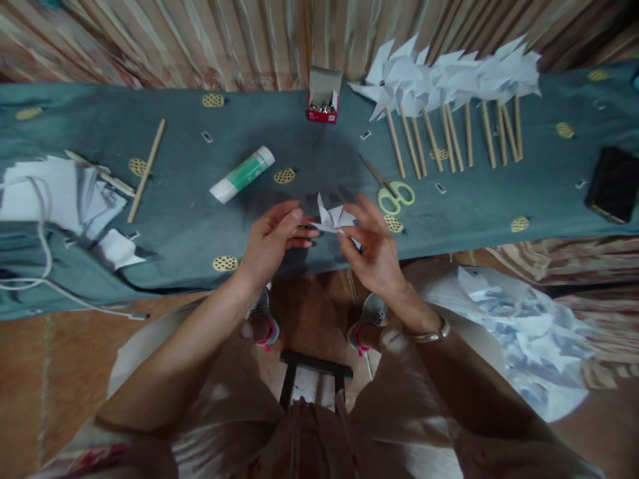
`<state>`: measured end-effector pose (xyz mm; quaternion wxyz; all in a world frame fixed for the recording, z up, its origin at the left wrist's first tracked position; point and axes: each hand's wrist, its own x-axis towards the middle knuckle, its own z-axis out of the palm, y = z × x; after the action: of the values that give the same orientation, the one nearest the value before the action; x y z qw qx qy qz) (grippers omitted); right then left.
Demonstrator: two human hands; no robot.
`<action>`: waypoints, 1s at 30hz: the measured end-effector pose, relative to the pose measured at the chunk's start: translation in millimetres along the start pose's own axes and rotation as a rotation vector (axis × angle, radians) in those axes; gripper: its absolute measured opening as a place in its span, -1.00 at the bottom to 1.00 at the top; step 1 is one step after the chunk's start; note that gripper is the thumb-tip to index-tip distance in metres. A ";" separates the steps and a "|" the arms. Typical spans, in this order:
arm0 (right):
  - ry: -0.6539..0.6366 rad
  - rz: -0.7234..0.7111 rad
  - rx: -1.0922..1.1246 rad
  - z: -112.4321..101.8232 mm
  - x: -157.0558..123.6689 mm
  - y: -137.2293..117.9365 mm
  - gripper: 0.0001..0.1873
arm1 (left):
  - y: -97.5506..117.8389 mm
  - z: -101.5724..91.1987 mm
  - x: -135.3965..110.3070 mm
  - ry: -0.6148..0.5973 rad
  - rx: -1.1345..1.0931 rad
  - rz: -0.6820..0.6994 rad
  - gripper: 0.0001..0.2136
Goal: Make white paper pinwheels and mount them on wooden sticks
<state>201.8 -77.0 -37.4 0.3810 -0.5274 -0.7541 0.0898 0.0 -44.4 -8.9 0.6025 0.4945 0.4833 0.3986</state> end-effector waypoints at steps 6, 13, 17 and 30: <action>-0.036 0.054 0.063 -2.7 2.9 -6.9 -0.80 | 15.3 20.8 -14.3 -0.034 -0.450 -0.302 -0.54; -0.014 -0.003 0.046 -0.3 2.9 -11.2 -0.78 | 15.3 21.0 -8.8 -0.039 -0.547 -0.334 -0.55; 0.018 -0.067 0.028 -0.3 1.8 -13.6 -0.78 | 17.0 22.2 -8.8 -0.035 -0.538 -0.319 -0.56; -0.023 -0.192 -0.096 -6.8 3.6 -23.8 -0.71 | 21.0 22.8 -9.1 -0.027 -0.517 -0.273 -0.61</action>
<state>188.4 -85.9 -18.2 0.3534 -0.4691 -0.8090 0.0227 20.3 -53.8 14.4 0.7629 0.2603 0.4199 0.4171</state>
